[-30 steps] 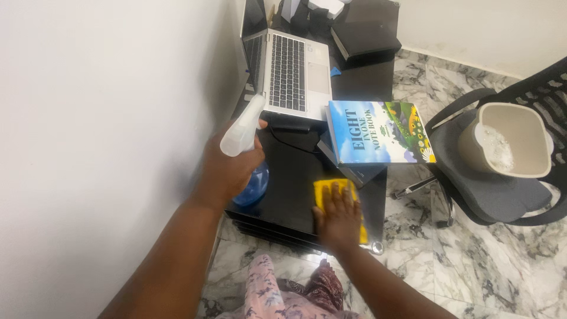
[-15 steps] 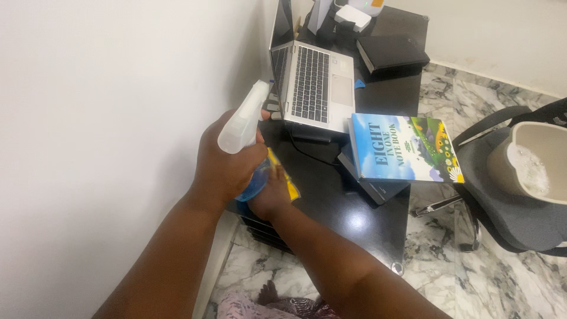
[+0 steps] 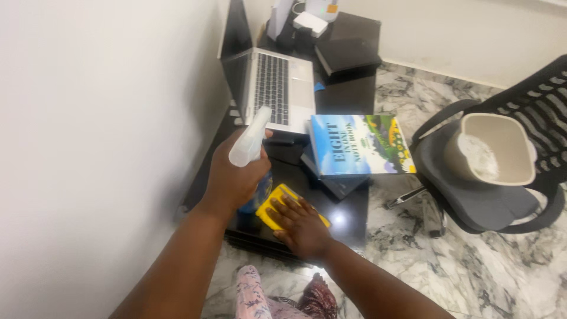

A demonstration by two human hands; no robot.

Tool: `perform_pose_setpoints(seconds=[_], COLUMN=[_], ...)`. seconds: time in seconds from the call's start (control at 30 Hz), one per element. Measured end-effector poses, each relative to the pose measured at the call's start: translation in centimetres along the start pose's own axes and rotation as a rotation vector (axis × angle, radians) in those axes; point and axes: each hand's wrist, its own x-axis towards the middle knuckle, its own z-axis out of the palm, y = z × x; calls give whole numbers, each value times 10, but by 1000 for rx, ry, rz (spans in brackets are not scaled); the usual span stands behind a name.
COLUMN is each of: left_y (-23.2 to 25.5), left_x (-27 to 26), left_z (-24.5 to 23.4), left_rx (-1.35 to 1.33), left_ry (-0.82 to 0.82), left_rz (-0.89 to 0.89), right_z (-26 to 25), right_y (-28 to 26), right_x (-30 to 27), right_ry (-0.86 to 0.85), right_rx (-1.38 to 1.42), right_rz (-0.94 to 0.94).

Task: The person rinses and wrings out a cloth in a bucket, sprays a surface with a liquid cleaner from a bottle, and wipes down a desk and objects including a book and a laptop.

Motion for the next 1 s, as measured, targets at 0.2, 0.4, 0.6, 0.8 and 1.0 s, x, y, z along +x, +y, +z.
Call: perform_pose_setpoints(seconds=[0.2,0.4,0.6,0.8,1.0], left_y=[-29,-45,-45,-30,-64], left_x=[2,10,18,-3,-62], left_z=[28,42,43,54,81], left_rx=[73,135,296,420,766], left_ry=[22,120,176,253,829], left_rz=[156,125,118,149,346], right_z=[-23,-12,-33,-40,-72], right_y=[45,63,72,92,112], right_x=[-30,-29,-3,-3,-15], right_ry=[-19,409,304,224,265], right_rx=[293,952,943,1343,1361], right_rz=[193,360,330,403,469])
